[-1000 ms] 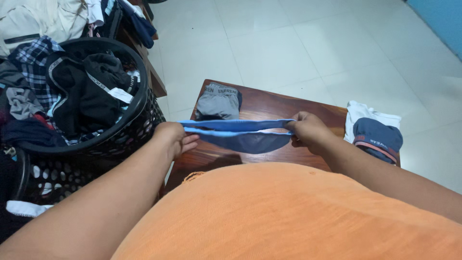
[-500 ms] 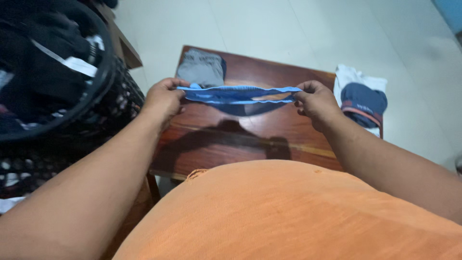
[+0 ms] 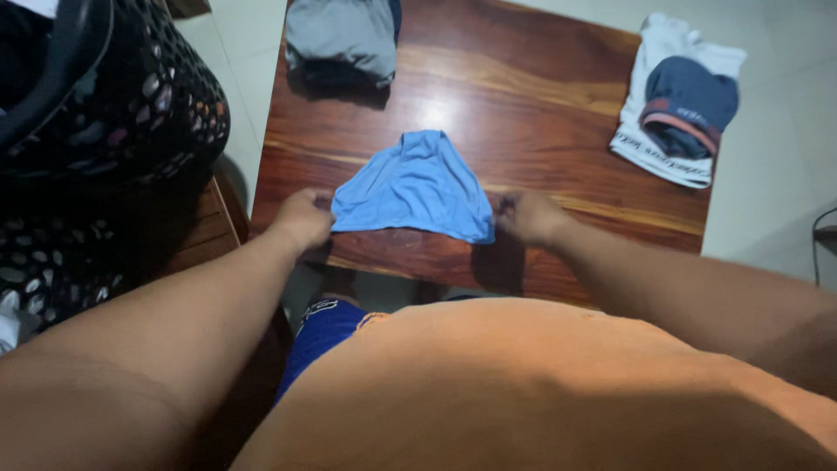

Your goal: The person takes several pairs of underwear from a laundry basket one by one, spreads them out on a wooden table, and folds each one into a compact square before setting it aside.

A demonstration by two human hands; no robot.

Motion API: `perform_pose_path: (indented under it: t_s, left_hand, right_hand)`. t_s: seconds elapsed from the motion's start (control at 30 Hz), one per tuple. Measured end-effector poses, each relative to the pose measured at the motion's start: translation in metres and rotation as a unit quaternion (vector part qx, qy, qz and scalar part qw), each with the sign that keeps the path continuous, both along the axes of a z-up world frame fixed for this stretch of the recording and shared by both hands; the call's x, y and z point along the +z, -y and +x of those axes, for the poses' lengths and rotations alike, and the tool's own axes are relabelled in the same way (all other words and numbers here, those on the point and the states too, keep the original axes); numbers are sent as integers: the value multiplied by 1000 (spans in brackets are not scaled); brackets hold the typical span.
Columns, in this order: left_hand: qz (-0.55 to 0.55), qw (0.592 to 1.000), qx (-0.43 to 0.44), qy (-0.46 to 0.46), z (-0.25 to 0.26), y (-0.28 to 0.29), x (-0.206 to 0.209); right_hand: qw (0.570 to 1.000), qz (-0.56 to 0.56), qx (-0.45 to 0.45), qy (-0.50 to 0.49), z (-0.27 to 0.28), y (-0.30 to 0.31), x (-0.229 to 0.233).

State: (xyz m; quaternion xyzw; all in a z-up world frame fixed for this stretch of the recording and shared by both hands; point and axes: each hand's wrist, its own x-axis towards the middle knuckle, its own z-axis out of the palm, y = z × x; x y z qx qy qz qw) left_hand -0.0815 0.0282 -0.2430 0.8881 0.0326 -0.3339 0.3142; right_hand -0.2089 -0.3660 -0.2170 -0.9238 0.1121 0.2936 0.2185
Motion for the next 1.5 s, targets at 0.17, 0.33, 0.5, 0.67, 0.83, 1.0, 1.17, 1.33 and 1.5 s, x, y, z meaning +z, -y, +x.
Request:
perform_pose_path:
  t_s: [0.17,0.33,0.5,0.67,0.83,1.0,1.17,1.33,1.5]
  left_hand:
    - [81,994,-63,27,11,-4,-30]
    - [145,985,-81,-39,9,13,-28]
    - [123,991,-4,-50,9,23,-14]
    - [84,995,13,-57,5,22,-31]
    - [-70,987,140,-46,-8,23,-21]
    - [-69,991,106,32,-11,40,1]
    - [-75,984,-11,159,-13,76,8]
    - [-63,990,-100,80,-15,109,11]
    - [-24,997,-52,57,-9,115,-2]
  right_hand:
    - [995,70,-38,67,69,-13,-42]
    - [985,115,-62,114,134,-33,-61]
    - [993,74,-26,85,162,-59,-30]
    - [982,82,-35,166,141,-70,-12]
    - [940,-35,186,284,73,-103,11]
    - [946,22,213,243,42,-121,17]
    - [966,35,-14,254,17,-101,6]
    - [939,23,-339,56,0,-60,-32]
    - [923,56,-376,-58,-9,-49,-62]
